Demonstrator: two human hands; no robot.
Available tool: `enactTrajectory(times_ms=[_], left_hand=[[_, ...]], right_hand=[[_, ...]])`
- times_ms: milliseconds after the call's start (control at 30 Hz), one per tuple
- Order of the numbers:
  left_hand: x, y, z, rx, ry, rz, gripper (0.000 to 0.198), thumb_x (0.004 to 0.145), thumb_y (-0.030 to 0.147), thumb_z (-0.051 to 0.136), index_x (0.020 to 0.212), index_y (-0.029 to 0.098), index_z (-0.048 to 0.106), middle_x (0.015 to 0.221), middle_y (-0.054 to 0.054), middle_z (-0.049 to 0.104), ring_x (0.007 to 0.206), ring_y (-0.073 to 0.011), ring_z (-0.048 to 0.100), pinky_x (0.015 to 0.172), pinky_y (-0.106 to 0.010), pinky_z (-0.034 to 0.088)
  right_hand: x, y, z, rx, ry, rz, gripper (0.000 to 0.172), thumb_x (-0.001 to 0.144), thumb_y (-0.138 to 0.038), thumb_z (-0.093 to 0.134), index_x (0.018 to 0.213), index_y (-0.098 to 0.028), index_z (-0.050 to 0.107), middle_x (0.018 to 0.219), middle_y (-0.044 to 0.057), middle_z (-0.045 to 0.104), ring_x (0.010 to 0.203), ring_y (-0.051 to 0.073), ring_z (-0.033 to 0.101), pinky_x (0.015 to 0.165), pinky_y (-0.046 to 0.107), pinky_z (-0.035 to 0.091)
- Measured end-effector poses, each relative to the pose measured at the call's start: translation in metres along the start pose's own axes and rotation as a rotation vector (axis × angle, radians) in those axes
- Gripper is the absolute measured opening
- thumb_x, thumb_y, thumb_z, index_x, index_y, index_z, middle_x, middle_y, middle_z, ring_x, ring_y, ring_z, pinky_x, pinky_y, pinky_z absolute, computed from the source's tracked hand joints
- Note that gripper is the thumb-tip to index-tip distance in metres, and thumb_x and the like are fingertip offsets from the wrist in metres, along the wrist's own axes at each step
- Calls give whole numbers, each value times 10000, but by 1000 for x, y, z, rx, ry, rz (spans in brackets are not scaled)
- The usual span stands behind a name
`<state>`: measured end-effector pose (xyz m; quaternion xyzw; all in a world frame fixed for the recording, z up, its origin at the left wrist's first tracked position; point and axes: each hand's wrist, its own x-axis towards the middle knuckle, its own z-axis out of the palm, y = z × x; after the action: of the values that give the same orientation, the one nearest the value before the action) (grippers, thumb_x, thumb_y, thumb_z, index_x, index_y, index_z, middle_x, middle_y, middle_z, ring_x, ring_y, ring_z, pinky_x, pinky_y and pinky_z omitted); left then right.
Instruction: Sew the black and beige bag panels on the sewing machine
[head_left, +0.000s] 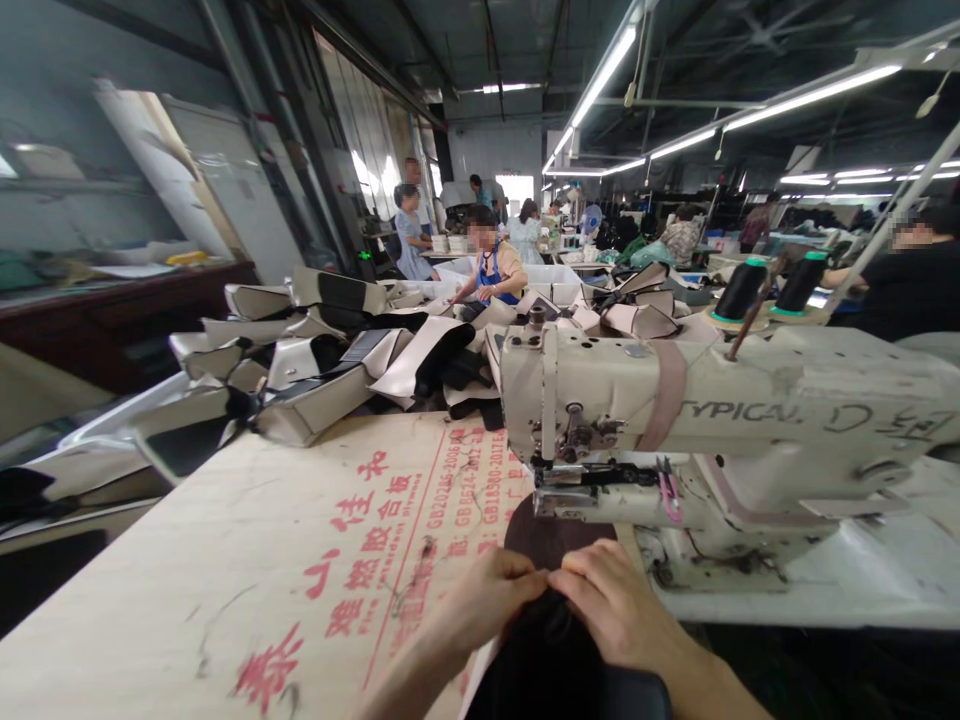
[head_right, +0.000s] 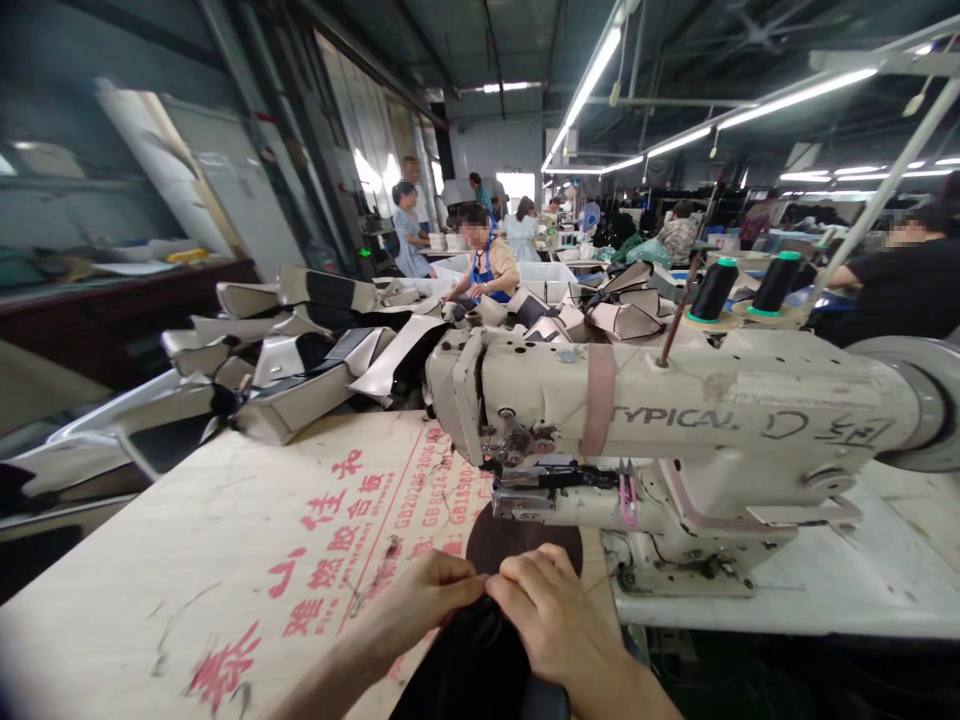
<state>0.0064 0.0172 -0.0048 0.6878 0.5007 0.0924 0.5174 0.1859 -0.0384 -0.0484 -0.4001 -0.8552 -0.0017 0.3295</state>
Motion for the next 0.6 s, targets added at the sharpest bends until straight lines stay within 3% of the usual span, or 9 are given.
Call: enactTrajectory(times_ms=[100, 167, 233, 300, 400, 500, 600], left_hand=[[1, 5, 1, 12, -30, -7, 406, 758, 470, 476, 491, 180, 380, 443, 77, 324, 466, -79, 287, 455, -226, 191], [-6, 5, 5, 29, 8, 45, 415, 791, 482, 447, 514, 178, 391, 471, 70, 350, 476, -80, 320, 452, -215, 237], [-21, -1, 11, 58, 146, 151, 357, 829, 456, 429, 617, 173, 474, 569, 47, 461, 546, -95, 432, 514, -202, 353], [-38, -12, 20, 120, 319, 284, 224, 841, 396, 467, 819, 189, 548, 771, 12, 585, 725, -119, 551, 680, -207, 448], [-54, -31, 25, 284, 470, 460, 201, 849, 270, 489, 1037, 243, 555, 992, -9, 634, 916, -127, 598, 820, -192, 466], [-47, -36, 12, 438, 494, 545, 249, 875, 168, 405, 1010, 252, 597, 936, 0, 667, 862, -114, 632, 778, -176, 491], [-28, -27, -7, 547, 450, 598, 235, 879, 185, 425, 1029, 245, 594, 925, 0, 680, 841, -129, 644, 770, -209, 507]], right_hand=[[0, 4, -1, -3, -29, -68, 213, 928, -144, 315, 981, -133, 520, 838, 65, 539, 743, 172, 481, 675, 311, 434], [-3, 7, 2, 31, -12, -79, 224, 929, -138, 295, 963, -134, 517, 830, 66, 528, 743, 168, 465, 675, 298, 432], [-5, 7, 6, 80, 24, -48, 232, 928, -138, 281, 968, -140, 510, 854, 72, 530, 761, 170, 463, 688, 294, 433], [-6, 4, 8, 129, 62, 12, 235, 927, -140, 273, 970, -143, 503, 862, 74, 532, 773, 174, 465, 697, 296, 433], [-3, -4, 7, 158, 100, 60, 237, 924, -141, 268, 971, -151, 500, 845, 71, 530, 773, 178, 468, 703, 300, 433], [6, -7, 2, 161, 103, 103, 237, 921, -136, 278, 1011, -162, 496, 878, 73, 538, 810, 181, 480, 743, 308, 434], [11, 1, 1, 195, 94, 199, 212, 924, -150, 312, 1022, -182, 498, 913, 57, 548, 849, 170, 504, 758, 291, 440]])
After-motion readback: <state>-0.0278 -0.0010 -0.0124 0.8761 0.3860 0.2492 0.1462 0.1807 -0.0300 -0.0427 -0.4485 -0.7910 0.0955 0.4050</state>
